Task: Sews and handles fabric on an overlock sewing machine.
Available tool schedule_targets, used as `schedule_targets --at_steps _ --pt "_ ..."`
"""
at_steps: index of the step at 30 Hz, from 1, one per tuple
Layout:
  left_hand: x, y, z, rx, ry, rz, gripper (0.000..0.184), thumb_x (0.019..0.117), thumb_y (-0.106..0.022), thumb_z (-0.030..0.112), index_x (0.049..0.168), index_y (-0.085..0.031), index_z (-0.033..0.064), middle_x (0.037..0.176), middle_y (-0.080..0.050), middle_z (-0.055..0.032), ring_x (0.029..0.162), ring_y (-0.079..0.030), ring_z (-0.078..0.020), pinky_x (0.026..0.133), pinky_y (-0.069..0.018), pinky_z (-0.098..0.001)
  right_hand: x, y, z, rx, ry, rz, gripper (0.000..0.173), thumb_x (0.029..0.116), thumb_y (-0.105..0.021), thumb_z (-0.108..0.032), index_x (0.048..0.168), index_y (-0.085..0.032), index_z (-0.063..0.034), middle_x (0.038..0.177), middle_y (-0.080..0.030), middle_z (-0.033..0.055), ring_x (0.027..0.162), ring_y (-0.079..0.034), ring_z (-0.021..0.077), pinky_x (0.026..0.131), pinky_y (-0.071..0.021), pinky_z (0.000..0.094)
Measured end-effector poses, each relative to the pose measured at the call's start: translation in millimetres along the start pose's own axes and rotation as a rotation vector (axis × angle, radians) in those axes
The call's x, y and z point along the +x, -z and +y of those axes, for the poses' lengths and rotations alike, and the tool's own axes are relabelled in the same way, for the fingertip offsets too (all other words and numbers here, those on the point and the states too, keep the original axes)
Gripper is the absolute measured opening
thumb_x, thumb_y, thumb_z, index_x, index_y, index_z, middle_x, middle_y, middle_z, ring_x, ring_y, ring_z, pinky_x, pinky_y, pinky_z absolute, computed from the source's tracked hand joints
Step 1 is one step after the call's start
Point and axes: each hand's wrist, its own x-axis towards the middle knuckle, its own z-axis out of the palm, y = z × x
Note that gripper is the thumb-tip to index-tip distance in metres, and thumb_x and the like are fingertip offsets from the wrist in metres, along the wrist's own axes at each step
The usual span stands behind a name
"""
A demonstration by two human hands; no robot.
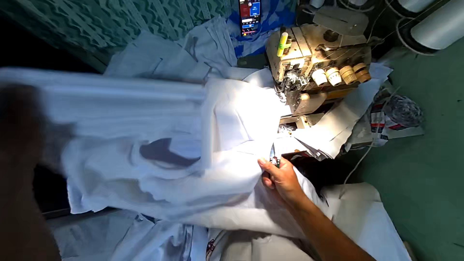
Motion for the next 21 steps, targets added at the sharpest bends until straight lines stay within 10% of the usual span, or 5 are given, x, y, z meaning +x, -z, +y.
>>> schedule_targets --at_steps 4,8,11,16,21 --pt "-9 -45 86 0.024 -0.286 -0.092 0.042 0.1086 -0.047 0.025 0.135 -0.055 -0.006 0.12 -0.063 -0.0337 0.102 -0.066 -0.049 0.088 -0.0517 -0.0662 -5 -6 19 0.014 -0.02 0.075 0.018 0.095 -0.071 -0.009 0.098 -0.058 0.0027 0.059 -0.056 0.0062 0.041 -0.048 0.0084 0.04 -0.0437 0.0227" --pt "-41 -127 125 -0.532 0.004 -0.654 0.024 0.1067 -0.057 0.028 0.117 -0.066 0.009 0.093 -0.072 -0.0072 0.072 -0.069 -0.0153 0.066 -0.0597 -0.0363 -13 6 21 0.006 0.012 0.13 0.015 0.0929 -0.072 -0.005 0.092 -0.058 0.0021 0.058 -0.056 0.0057 0.041 -0.047 0.0076 0.039 -0.0426 0.0218" --pt "-48 -135 135 -0.819 0.199 -0.643 0.033 0.1037 -0.057 0.044 0.115 -0.068 0.0148 0.094 -0.072 -0.0013 0.075 -0.068 -0.011 0.065 -0.0588 -0.0313 -14 11 17 -0.015 0.032 0.138 0.015 0.092 -0.072 -0.004 0.091 -0.058 0.0017 0.057 -0.056 0.006 0.04 -0.048 0.0079 0.038 -0.0429 0.0219" --pt "-98 -121 118 -0.16 -0.72 -0.213 0.047 0.0942 -0.065 0.036 0.128 -0.066 0.0025 0.132 -0.062 -0.0212 0.125 -0.058 -0.0362 0.103 -0.0491 -0.0528 -14 13 17 -0.008 0.06 0.122 0.015 0.0911 -0.073 -0.004 0.09 -0.059 0.0013 0.057 -0.057 0.0056 0.04 -0.05 0.0083 0.039 -0.0447 0.0219" --pt "-102 -132 113 0.121 -0.879 -0.352 0.03 0.0994 -0.05 0.019 0.111 -0.074 0.0053 0.108 -0.069 -0.0138 0.104 -0.065 -0.0338 0.086 -0.0557 -0.0475 -12 11 16 -0.014 0.091 0.075 0.015 0.0906 -0.073 -0.004 0.089 -0.06 0.001 0.06 -0.058 0.0056 0.041 -0.05 0.008 0.04 -0.0447 0.022"
